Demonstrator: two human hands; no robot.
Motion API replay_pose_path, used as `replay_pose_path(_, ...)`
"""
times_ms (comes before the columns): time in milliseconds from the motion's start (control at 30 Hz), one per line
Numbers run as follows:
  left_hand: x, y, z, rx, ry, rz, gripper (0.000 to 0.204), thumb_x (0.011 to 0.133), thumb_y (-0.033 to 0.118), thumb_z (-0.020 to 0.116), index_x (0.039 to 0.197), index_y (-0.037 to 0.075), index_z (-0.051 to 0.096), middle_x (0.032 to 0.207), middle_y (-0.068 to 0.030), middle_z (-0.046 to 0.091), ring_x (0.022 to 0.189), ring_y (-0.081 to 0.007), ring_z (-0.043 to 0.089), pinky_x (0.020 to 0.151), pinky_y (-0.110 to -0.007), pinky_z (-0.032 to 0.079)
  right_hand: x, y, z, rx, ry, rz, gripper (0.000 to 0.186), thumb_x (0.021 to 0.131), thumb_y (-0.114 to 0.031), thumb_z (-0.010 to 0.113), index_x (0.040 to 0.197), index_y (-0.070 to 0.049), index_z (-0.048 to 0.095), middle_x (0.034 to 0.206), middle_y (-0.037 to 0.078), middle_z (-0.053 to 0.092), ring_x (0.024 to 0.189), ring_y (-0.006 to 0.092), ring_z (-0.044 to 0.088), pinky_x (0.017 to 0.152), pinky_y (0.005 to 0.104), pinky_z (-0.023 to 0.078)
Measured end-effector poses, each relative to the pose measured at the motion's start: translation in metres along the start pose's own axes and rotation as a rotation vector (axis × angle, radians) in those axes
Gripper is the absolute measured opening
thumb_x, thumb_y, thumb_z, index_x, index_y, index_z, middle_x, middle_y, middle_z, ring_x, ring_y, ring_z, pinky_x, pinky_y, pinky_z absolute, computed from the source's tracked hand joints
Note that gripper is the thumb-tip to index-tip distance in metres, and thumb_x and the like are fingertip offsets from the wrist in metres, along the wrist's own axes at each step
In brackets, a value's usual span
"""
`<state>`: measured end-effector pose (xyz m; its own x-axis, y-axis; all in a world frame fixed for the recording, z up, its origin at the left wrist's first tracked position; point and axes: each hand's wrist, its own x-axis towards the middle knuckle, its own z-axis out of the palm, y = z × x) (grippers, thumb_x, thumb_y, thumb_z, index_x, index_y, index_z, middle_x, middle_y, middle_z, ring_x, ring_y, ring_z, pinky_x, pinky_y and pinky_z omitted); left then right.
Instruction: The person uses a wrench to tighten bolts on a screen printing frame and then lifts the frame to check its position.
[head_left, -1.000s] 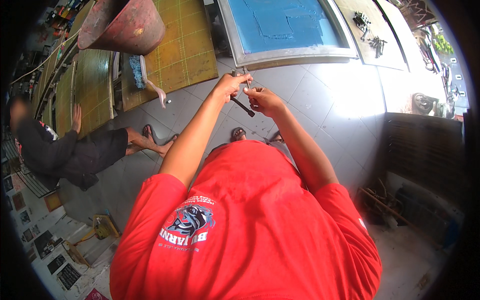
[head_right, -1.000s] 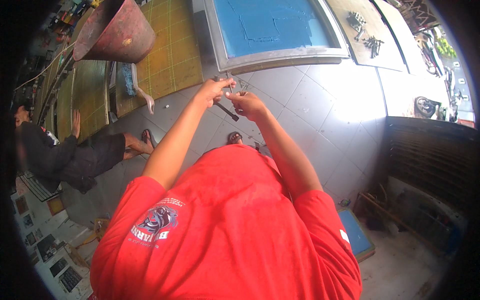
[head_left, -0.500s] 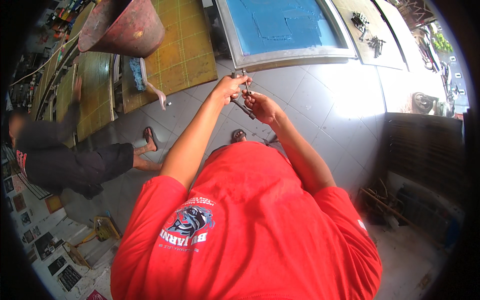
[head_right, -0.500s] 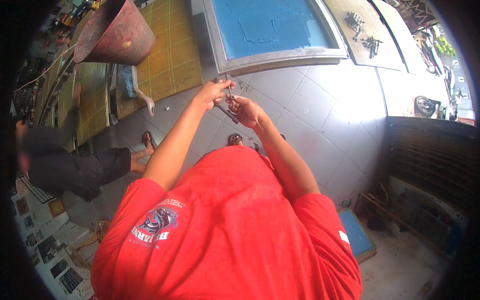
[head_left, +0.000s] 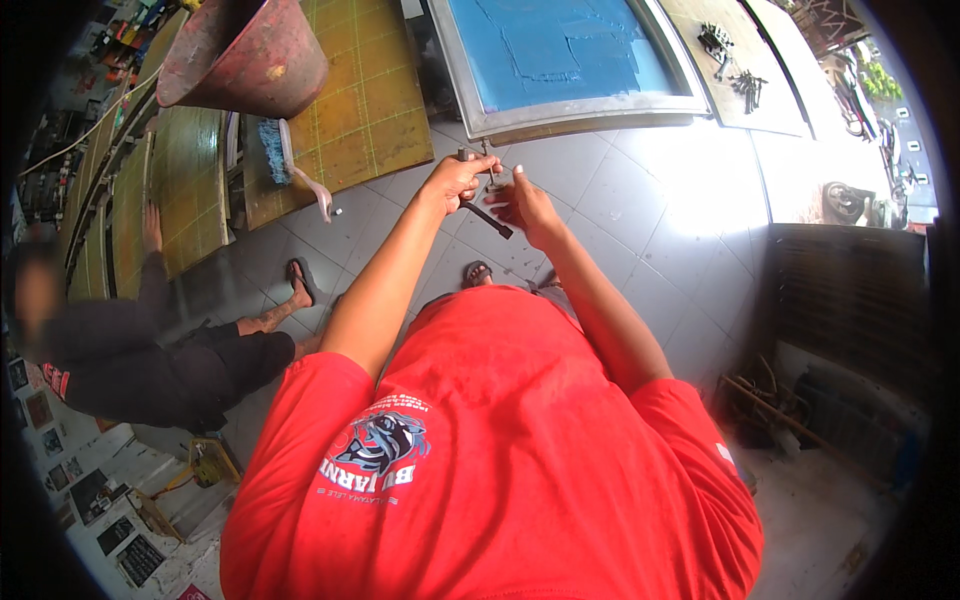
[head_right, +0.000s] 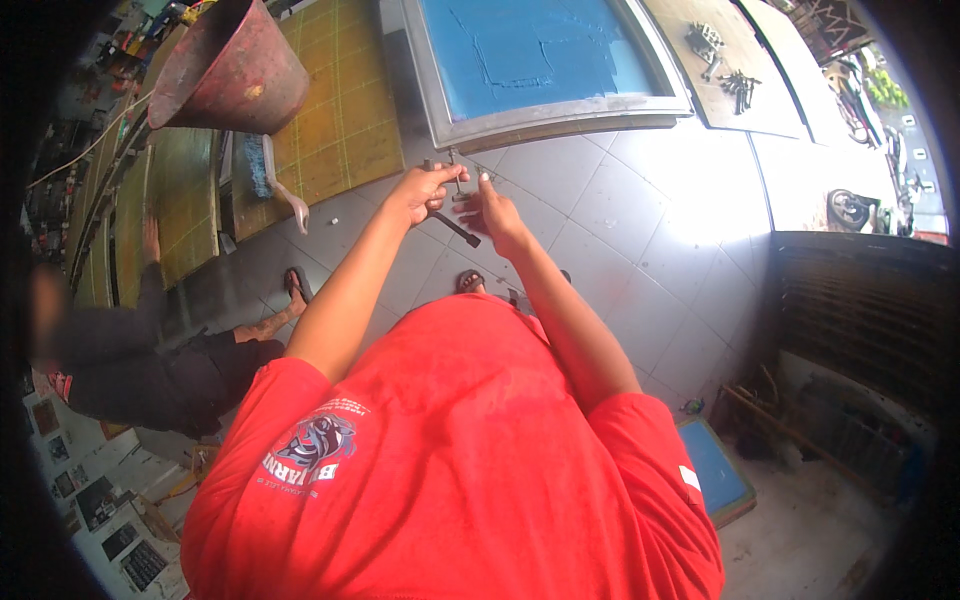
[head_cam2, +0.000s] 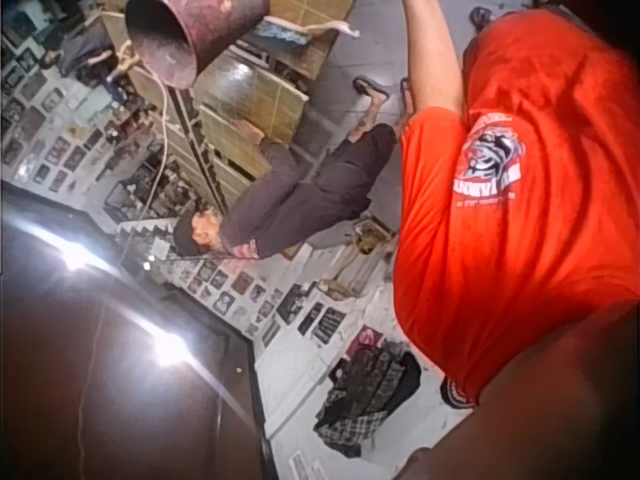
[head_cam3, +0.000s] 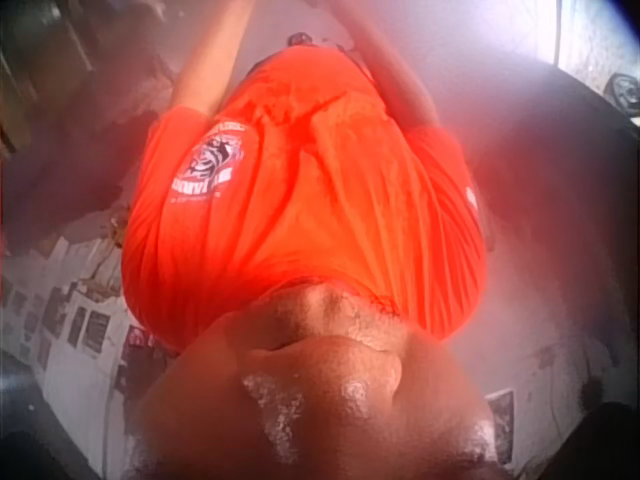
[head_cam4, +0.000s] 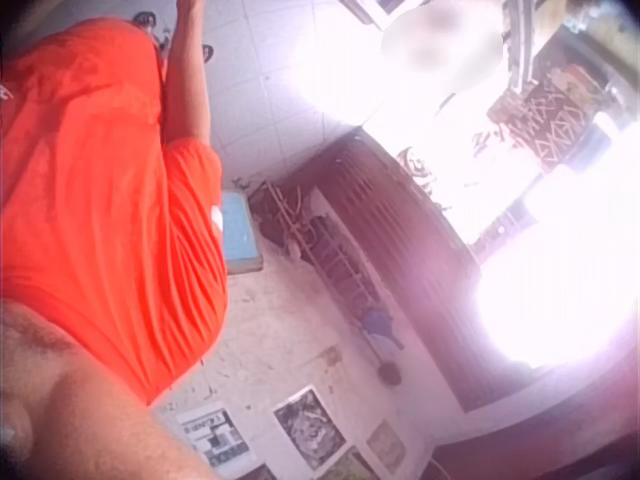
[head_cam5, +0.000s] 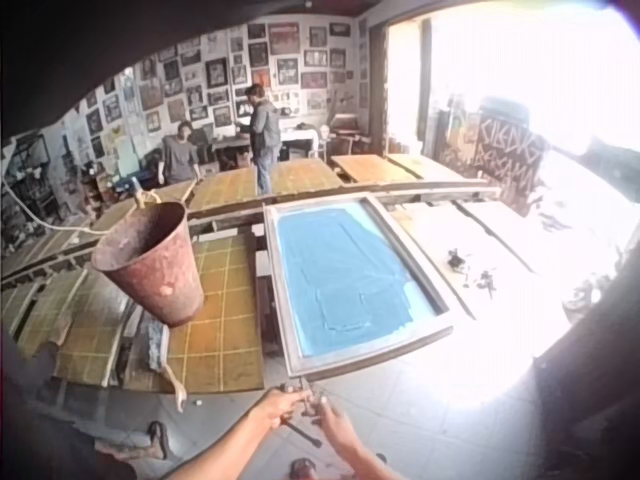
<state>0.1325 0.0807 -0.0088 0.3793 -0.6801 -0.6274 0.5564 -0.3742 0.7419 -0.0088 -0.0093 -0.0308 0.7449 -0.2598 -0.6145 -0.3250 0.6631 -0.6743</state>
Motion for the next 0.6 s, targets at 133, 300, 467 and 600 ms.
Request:
replay_pose_path(133, -0.003, 0.001, -0.004, 0.009, -0.068, 0.010, 0.024, 0.089, 0.026, 0.059, 0.105, 0.008, 0.062, 0.097, 0.0032, 0.058, 0.046, -0.0013, 0.029, 0.040, -0.018, 0.021, 0.006, 0.004, -0.002, 0.248, -0.225, 0.063, 0.033, 0.091, -0.035, 0.052, 0.092, -0.003, 0.058, 0.077, 0.002, 0.058, 0.067, 0.0122, 0.049, 0.067, 0.0273, 0.044)
replay_pose_path(300, 0.001, -0.002, 0.004, 0.084, 0.113, 0.041, 0.021, 0.083, 0.025, 0.067, 0.093, 0.006, 0.063, 0.070, 0.0061, 0.050, 0.044, -0.0018, 0.028, 0.039, -0.020, 0.020, 0.010, 0.001, 0.002, -0.466, 0.037, -0.161, 0.032, 0.088, -0.036, 0.059, 0.086, -0.004, 0.056, 0.080, 0.004, 0.060, 0.069, 0.0118, 0.051, 0.066, 0.0239, 0.043)
replay_pose_path(467, 0.008, -0.008, -0.003, 0.089, 0.151, 0.073, 0.019, 0.081, 0.023, 0.069, 0.084, 0.006, 0.061, 0.062, 0.0052, 0.051, 0.043, -0.0020, 0.027, 0.038, -0.020, 0.020, -0.002, -0.009, 0.006, 0.152, -0.066, 0.107, 0.036, 0.079, -0.035, 0.071, 0.084, -0.001, 0.059, 0.074, 0.005, 0.061, 0.065, 0.0152, 0.055, 0.059, 0.0271, 0.044)
replay_pose_path(600, -0.002, -0.001, 0.004, 0.028, 0.085, 0.058, 0.017, 0.084, 0.022, 0.066, 0.089, 0.006, 0.061, 0.073, 0.0031, 0.059, 0.043, -0.0016, 0.027, 0.039, -0.019, 0.021, -0.001, 0.002, 0.004, -0.602, 0.100, -0.259, 0.043, 0.087, -0.044, 0.056, 0.090, -0.001, 0.059, 0.084, 0.005, 0.063, 0.072, 0.0153, 0.056, 0.067, 0.0280, 0.045)
